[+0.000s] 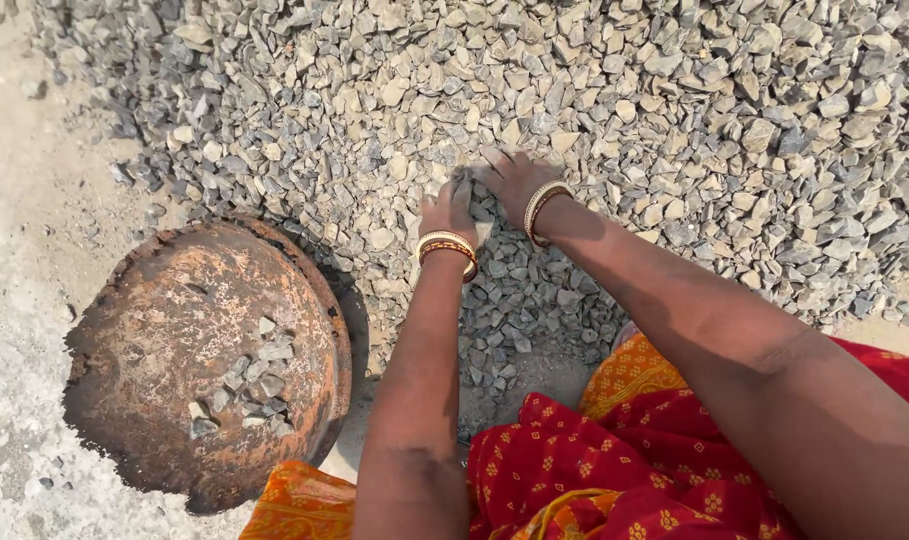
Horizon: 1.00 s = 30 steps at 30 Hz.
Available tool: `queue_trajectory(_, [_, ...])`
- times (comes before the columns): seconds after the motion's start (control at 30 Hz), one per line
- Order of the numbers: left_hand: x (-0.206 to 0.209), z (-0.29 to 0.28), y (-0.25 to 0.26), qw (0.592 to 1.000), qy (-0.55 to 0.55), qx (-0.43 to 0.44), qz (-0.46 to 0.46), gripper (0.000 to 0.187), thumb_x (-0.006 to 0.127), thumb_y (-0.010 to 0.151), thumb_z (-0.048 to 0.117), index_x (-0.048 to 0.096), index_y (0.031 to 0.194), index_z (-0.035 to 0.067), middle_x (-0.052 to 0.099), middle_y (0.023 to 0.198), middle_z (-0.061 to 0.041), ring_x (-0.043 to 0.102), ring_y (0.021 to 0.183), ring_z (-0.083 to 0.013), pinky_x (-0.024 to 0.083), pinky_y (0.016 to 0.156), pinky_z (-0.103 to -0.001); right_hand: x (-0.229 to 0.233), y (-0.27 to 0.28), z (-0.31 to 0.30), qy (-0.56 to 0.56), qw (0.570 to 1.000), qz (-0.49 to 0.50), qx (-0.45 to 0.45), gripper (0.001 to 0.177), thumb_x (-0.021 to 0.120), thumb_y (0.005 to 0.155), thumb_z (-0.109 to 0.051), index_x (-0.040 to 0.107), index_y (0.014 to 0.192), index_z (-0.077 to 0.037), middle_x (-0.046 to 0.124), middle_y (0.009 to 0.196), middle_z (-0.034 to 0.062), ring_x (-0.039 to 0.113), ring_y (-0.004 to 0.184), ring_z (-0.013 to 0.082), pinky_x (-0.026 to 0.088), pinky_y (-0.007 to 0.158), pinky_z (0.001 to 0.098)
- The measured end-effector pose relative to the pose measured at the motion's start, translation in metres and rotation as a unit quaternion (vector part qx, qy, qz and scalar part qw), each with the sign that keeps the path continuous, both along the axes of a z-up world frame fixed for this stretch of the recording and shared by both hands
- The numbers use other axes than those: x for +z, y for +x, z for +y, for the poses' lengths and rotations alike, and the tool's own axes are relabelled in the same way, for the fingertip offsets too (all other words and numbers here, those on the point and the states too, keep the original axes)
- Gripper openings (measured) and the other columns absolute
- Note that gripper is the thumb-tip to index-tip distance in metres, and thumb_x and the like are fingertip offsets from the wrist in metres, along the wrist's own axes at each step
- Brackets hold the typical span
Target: The person sits on a concrete surface beside a pile of crushed stone and picks suitable stones by hand, placing them one at a time into a large rusty metal basin. They continue gathering handfuls of gravel from the pile into the basin throughout the episode.
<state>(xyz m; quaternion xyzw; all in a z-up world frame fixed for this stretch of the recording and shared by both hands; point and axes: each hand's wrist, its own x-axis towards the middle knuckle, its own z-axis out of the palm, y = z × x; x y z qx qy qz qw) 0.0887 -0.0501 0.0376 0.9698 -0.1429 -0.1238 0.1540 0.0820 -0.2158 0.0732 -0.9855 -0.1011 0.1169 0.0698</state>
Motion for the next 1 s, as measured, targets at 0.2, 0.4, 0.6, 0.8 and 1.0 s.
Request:
queue_trajectory(0.2, [-0.039, 0.015, -0.012, 0.994, -0.066, 0.065, 0.057, 0.022, 0.055, 0.107, 0.023, 0.062, 0.123, 0.010, 0.057, 0.131, -0.025, 0.064, 0.110, -0.0445, 0.053, 0.097, -0.053, 0.006, -0.011, 0.000, -0.044, 0.997, 0.047, 0.031, 0.051, 0.069, 0.089, -0.020, 0.054, 0.138, -0.013, 0.042, 0.153, 0.0174, 0.047, 0.138, 0.0350, 0.047, 0.108, 0.0474])
queue_trajectory(0.4, [-0.083, 0.081, -0.024, 0.590, -0.699, 0.303, 0.268, 0.026, 0.073, 0.091, 0.010, 0.062, 0.115, 0.007, 0.066, 0.095, -0.011, 0.063, 0.078, -0.0268, 0.058, 0.072, -0.046, 0.009, -0.022, -0.015, -0.011, 0.996, 0.079, -0.026, 0.052, 0.063, 0.093, -0.020, 0.049, 0.143, -0.016, 0.045, 0.146, 0.0191, 0.051, 0.133, 0.0356, 0.050, 0.103, 0.0498])
queue_trajectory(0.6, [0.000, 0.080, -0.006, 0.493, -0.699, 0.452, 0.253, 0.023, 0.077, 0.091, 0.019, 0.065, 0.105, 0.006, 0.068, 0.084, -0.007, 0.066, 0.063, -0.0202, 0.054, 0.051, -0.029, -0.013, -0.005, -0.009, 0.057, 0.996, 0.037, -0.055, 0.051, 0.061, 0.093, -0.017, 0.052, 0.142, -0.010, 0.046, 0.149, 0.0204, 0.055, 0.132, 0.0366, 0.050, 0.106, 0.0502])
queue_trajectory(0.8, [-0.013, 0.047, 0.021, 0.953, -0.249, 0.163, -0.053, 0.040, 0.077, 0.082, 0.007, 0.068, 0.121, 0.014, 0.069, 0.118, -0.011, 0.070, 0.101, -0.0297, 0.057, 0.091, -0.042, 0.021, 0.004, 0.015, -0.059, 0.995, 0.084, 0.009, 0.055, 0.066, 0.090, -0.021, 0.050, 0.142, -0.014, 0.046, 0.148, 0.0126, 0.045, 0.137, 0.0344, 0.047, 0.106, 0.0521])
queue_trajectory(1.0, [-0.026, 0.027, 0.028, 1.000, -0.018, 0.014, -0.015, 0.048, 0.065, 0.092, 0.003, 0.059, 0.136, 0.021, 0.046, 0.152, -0.012, 0.065, 0.111, -0.0386, 0.053, 0.096, -0.048, -0.013, 0.002, -0.005, -0.031, 0.998, 0.024, 0.038, 0.059, 0.076, 0.080, -0.024, 0.055, 0.134, -0.013, 0.055, 0.137, 0.0124, 0.049, 0.129, 0.0366, 0.048, 0.103, 0.0488])
